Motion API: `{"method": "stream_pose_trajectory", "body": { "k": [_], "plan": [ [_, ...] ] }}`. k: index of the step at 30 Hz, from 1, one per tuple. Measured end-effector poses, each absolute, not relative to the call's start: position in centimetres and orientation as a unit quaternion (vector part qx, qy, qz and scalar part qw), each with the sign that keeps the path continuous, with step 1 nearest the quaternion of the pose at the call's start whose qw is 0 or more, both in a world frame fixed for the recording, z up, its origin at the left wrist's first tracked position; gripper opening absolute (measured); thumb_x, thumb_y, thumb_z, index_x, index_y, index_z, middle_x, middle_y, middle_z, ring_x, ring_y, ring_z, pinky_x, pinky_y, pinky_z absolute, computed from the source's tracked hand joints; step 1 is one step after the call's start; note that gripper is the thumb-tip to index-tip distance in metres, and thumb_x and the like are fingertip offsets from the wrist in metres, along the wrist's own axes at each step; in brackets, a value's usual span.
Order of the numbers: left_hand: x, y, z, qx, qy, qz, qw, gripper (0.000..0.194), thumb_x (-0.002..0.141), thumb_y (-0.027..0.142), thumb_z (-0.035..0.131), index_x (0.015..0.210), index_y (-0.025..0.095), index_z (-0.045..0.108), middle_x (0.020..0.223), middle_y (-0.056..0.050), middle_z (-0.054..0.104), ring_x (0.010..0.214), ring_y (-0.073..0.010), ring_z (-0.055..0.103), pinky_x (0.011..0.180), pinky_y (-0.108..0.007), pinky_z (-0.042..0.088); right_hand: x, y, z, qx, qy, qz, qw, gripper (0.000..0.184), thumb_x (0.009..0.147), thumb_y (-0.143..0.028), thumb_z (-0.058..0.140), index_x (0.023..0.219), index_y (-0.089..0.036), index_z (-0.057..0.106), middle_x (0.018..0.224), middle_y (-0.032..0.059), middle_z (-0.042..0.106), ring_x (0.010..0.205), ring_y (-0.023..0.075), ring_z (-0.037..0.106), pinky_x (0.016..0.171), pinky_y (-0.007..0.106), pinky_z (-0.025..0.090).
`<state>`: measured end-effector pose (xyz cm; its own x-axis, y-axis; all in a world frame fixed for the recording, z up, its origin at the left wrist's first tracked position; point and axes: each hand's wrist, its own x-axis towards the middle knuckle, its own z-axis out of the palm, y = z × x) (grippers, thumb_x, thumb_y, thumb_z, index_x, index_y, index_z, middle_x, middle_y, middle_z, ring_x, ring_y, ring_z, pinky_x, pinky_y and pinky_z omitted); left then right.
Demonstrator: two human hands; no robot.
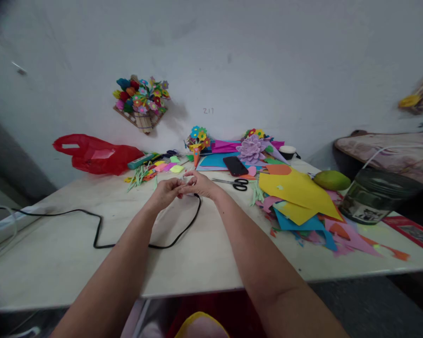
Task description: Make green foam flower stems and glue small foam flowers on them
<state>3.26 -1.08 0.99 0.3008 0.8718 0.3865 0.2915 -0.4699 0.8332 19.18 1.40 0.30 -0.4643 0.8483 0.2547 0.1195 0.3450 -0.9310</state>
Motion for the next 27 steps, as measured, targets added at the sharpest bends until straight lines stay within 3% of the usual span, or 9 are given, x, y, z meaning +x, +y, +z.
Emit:
{"method": "stream_pose_trajectory", "body": {
  "k": [6, 12, 27],
  "plan": [
    [2.5, -1.4, 1.5, 0.690, 0.393, 0.451, 0.408, 0.029, 0.067, 0.042, 0.060, 0.069, 0.012, 0.059, 0.059, -0.001, 0.059, 0.051, -0.0085, 0.052, 0.053, -0.023, 0.045, 19.0, 1.6, 0.3, -0.410, -0.777, 0.243, 0.411, 0.067, 0.048, -0.041, 0.075, 0.106, -0.024, 0.048, 0.085, -0.0039, 0.055, 0.054, 0.0053, 0.042, 0.052, 0.020, 0.031],
    [2.2, -1.4, 1.5, 0.705, 0.414, 0.425, 0.388, 0.029, 0.065, 0.041, 0.062, 0.070, 0.012, 0.065, 0.059, -0.003, 0.061, 0.051, -0.0091, 0.052, 0.054, -0.023, 0.044, 19.4, 1.2, 0.7, -0.458, -0.797, 0.073, 0.387, 0.067, 0.049, -0.051, 0.072, 0.107, -0.027, 0.050, 0.088, -0.0037, 0.057, 0.063, 0.0094, 0.047, 0.054, 0.021, 0.026],
    [2.0, -0.8, 0.9, 0.799, 0.442, 0.334, 0.233, 0.023, 0.070, 0.033, 0.055, 0.070, 0.013, 0.067, 0.056, -0.001, 0.058, 0.053, -0.0099, 0.048, 0.051, -0.021, 0.035, 19.2, 1.1, 0.7, -0.483, -0.817, 0.008, 0.317, 0.065, 0.053, -0.052, 0.071, 0.108, -0.025, 0.049, 0.088, -0.0008, 0.060, 0.084, 0.0171, 0.054, 0.059, 0.024, 0.028]
  ]
}}
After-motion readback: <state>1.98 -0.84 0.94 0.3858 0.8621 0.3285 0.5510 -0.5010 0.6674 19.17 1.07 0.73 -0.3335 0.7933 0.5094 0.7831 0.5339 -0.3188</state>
